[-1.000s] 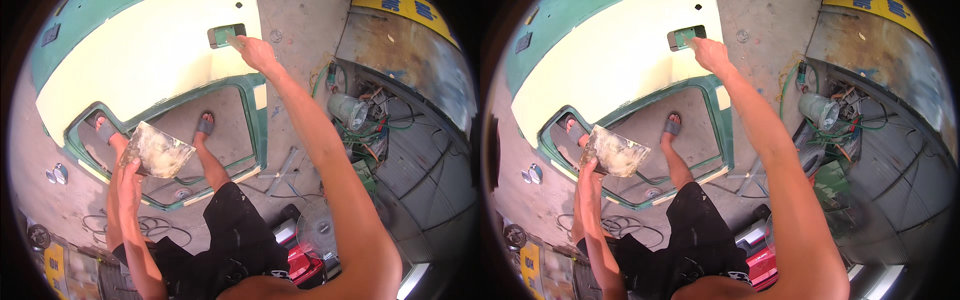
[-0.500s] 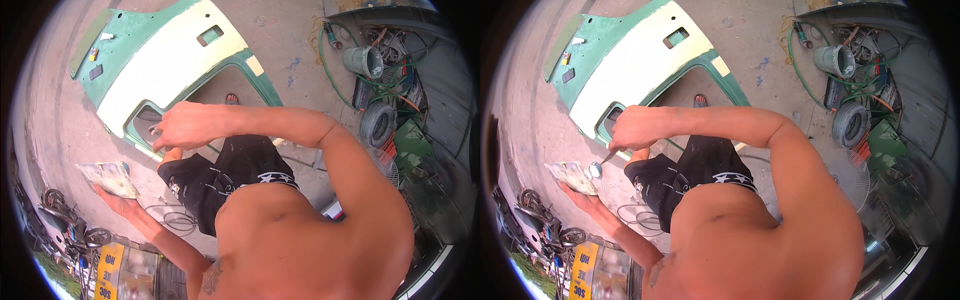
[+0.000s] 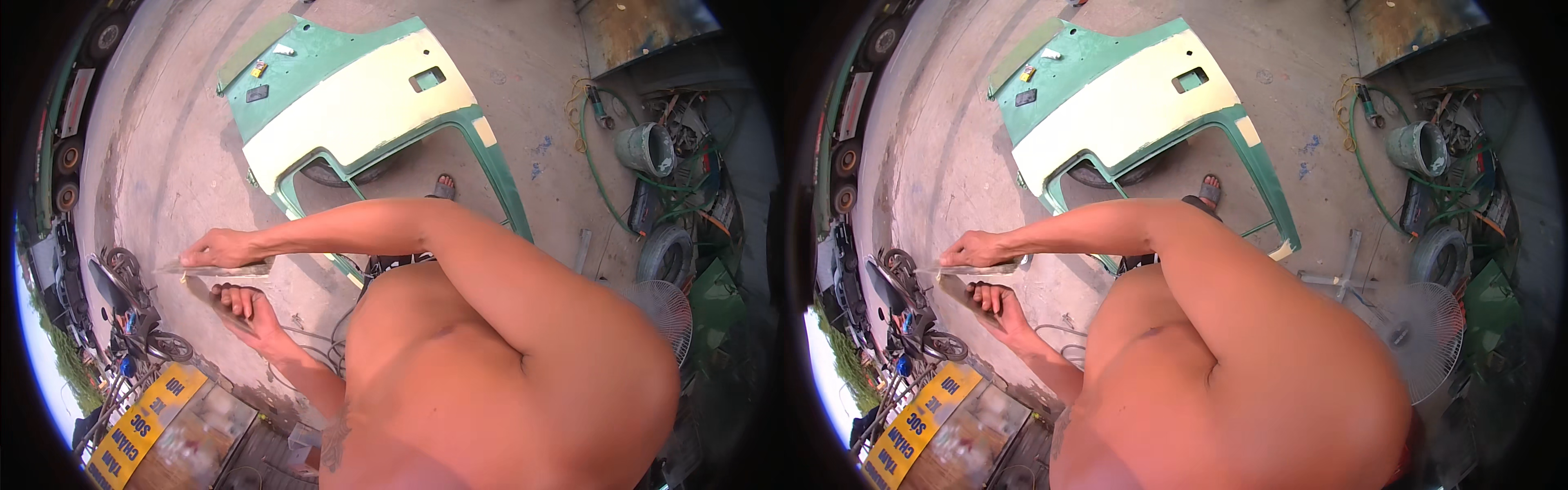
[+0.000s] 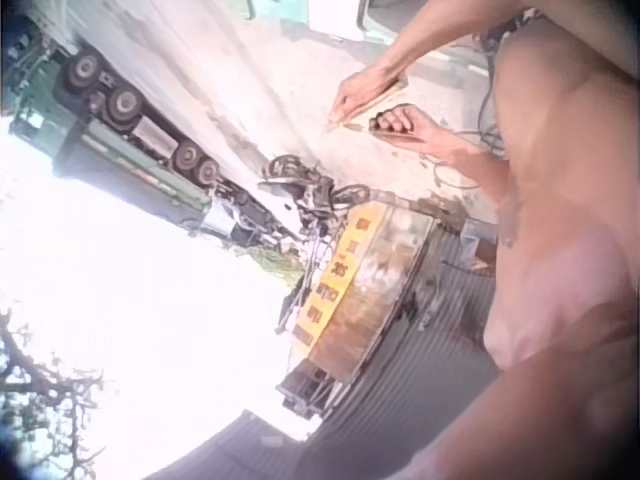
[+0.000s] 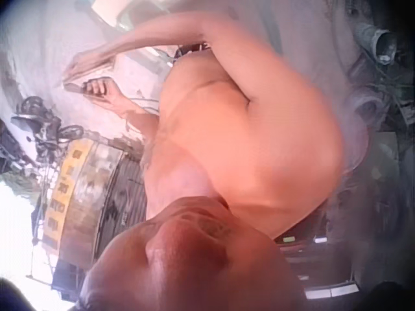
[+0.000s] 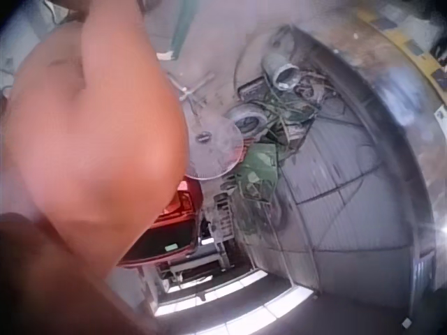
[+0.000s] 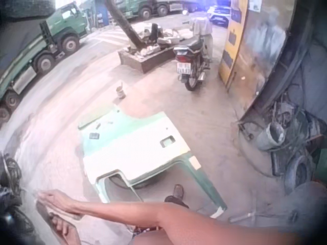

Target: The person applies body filler to a green vehicle panel using metal spreaders, then scrapes and sands the surface after mixing a new batch of filler on a board.

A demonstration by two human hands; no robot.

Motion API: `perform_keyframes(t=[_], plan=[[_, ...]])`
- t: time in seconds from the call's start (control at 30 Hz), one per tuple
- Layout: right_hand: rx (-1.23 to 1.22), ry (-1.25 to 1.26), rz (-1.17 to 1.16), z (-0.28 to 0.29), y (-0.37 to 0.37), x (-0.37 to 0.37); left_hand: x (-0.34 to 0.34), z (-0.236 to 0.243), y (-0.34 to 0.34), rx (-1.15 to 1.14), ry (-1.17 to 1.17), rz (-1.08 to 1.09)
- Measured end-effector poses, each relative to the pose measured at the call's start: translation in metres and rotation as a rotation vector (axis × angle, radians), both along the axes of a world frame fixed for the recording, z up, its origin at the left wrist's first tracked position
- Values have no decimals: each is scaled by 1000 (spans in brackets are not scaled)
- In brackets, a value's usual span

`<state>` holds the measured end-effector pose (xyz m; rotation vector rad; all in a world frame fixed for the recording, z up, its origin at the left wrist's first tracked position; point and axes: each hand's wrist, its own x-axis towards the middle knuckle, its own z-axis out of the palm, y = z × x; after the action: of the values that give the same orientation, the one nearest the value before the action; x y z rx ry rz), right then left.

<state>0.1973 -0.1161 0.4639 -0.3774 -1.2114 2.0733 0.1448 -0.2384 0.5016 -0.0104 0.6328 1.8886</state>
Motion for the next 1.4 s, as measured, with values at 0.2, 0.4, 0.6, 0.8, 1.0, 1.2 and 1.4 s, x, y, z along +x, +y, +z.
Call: perform_keyframes(t=[0.2,0.4,0.6,0.8,1.0,1.2,1.4], plan=[[-79,-183,302,-9,-83,-84,-138,-6,-74,350,-7,-243],[-242,-331,214,23,-138,-130,-192,-30,-129,-434,530,336],[-449,-67,112,-5,-127,-113,-218,-40,-156,-444,577,454],[-259,-262,-298,15,-128,-83,-152,-22,-126,-515,1165,305],[40,112,-484,112,-61,-40,-134,16,-143,-343,1190,-93],[61,728,2,171,-61,-24,-88,47,-122,-151,617,374],[292,245,298,115,-109,-7,-85,81,-130,-297,788,662]])
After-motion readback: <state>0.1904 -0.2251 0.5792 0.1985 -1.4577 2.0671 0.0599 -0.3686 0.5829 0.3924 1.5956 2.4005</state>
